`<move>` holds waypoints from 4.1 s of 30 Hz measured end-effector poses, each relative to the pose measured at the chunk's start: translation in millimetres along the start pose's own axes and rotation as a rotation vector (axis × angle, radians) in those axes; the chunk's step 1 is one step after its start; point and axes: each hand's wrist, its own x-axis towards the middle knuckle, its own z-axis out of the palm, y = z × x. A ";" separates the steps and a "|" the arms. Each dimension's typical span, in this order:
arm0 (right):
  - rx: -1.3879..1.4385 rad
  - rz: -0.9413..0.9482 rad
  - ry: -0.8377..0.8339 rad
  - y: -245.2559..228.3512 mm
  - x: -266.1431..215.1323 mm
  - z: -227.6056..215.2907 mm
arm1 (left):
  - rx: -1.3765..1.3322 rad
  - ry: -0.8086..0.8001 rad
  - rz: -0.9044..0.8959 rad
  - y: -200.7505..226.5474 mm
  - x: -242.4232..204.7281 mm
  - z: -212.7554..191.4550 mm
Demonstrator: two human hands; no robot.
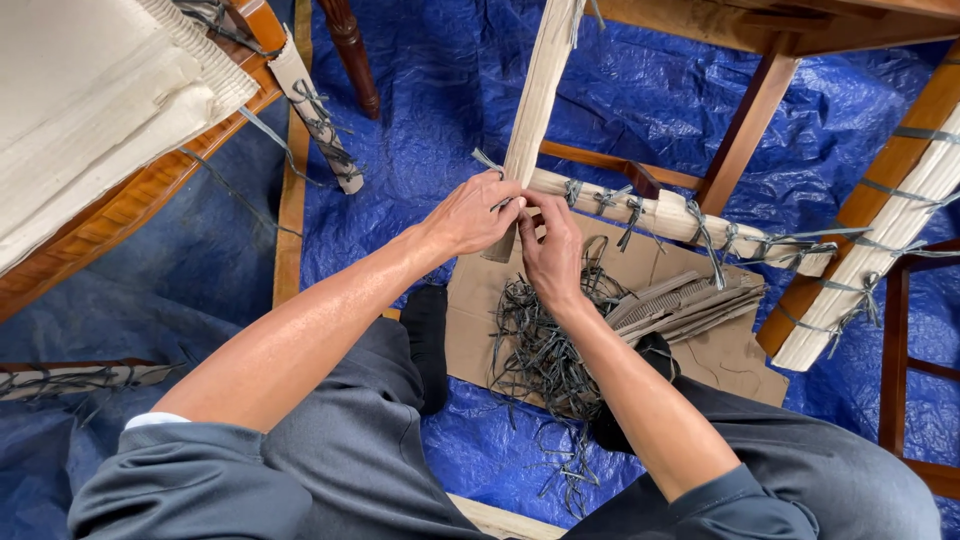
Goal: Wrapping wooden chair legs with protective cardboard and securing them with plastic ties.
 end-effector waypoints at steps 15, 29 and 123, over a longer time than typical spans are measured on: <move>0.056 0.024 -0.012 42.2 10.2 12.3 | 0.204 -0.208 0.020 42.5 -1.9 -28.8; 0.094 -0.058 -0.208 21.8 23.4 -3.7 | 0.054 0.140 0.018 44.0 24.9 -56.1; -0.336 -0.198 -0.180 16.2 40.6 -9.0 | 0.061 -0.012 -0.202 -6.2 11.5 -12.5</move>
